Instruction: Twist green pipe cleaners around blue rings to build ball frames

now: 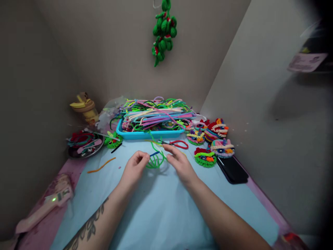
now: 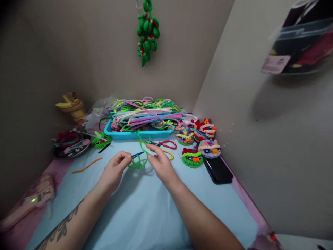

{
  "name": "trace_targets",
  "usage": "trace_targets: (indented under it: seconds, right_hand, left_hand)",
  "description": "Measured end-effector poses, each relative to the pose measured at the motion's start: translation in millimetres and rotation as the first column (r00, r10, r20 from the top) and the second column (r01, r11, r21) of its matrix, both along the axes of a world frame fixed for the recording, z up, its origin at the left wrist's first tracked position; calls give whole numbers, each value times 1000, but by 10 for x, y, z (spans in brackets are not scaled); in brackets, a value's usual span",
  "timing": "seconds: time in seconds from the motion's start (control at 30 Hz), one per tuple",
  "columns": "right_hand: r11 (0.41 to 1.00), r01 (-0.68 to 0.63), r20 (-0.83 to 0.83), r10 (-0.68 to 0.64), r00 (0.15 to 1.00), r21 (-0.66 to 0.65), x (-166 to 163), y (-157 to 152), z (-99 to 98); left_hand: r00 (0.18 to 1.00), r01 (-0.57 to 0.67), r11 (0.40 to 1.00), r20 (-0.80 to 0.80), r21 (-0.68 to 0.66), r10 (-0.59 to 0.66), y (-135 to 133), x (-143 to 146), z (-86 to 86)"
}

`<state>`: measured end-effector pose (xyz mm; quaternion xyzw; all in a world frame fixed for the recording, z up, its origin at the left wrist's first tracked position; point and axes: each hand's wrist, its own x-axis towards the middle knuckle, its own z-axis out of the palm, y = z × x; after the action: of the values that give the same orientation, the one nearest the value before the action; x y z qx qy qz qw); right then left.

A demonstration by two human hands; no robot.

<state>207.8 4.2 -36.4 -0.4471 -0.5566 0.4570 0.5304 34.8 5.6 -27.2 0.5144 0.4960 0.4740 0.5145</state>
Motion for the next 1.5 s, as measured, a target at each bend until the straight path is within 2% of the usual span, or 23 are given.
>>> trace_targets:
  seconds: [0.1,0.17,0.27,0.47,0.57,0.73,0.83,0.97,1.07,1.17,1.27,1.37,1.43,1.5]
  right_hand:
    - [973,100,-150,-133,980,-206,9,55,-104]
    - [958,78,-181,-131,975,-276,-21,71,-177]
    - [962,20,-177,-70,982,-271,-84,57,-222]
    - [969,-87,-246,29,969,-229,-167,-15,-132]
    - [967,-123,-276,58,960,-225,-185,-30,-110]
    - [966,-118,-302,44,952,-231,-184,-29,-119]
    - [954,-108,-352,3,936,-278,-160,-12,-112]
    - [897,-106,-401,-84,912,-430,-105,34,-104]
    - [861,-80,-358,-123,925,-502,-78,58,-107]
    - [846,-94,-309,-87,947,-526,-88,47,-102]
    - [855,-134,-278,-12,961,-501,-126,13,-89]
    - [878,-160,-279,32,960,-451,-159,-12,-75]
    - [912,-129,-328,-7,945,-390,-156,-9,-71]
    - [946,-50,-381,-80,921,-319,-126,7,-79]
  left_hand:
    - [955,30,984,295,-176,24,37,-11,10]
    - [912,51,967,406,-251,57,50,-7,11]
    - [865,53,947,489,-316,115,65,-2,9]
    - [801,63,914,567,-400,193,89,-17,8]
    - [777,79,902,593,-425,211,93,-27,-2]
    - [761,108,922,628,-371,164,87,-40,-35]
    - [783,202,903,616,-379,84,76,-45,-46]
    - [817,337,857,573,-389,-62,61,-59,-55]
    - [841,379,854,518,-356,-157,46,-58,-61]
    - [873,375,861,442,-342,-205,27,-31,-55]
    - [900,344,859,394,-379,-186,11,3,-35]
    - [896,339,849,416,-406,-158,18,8,-24]
    - [881,311,851,463,-422,-93,48,-14,-39]
    - [868,236,852,495,-467,32,98,-50,-75]
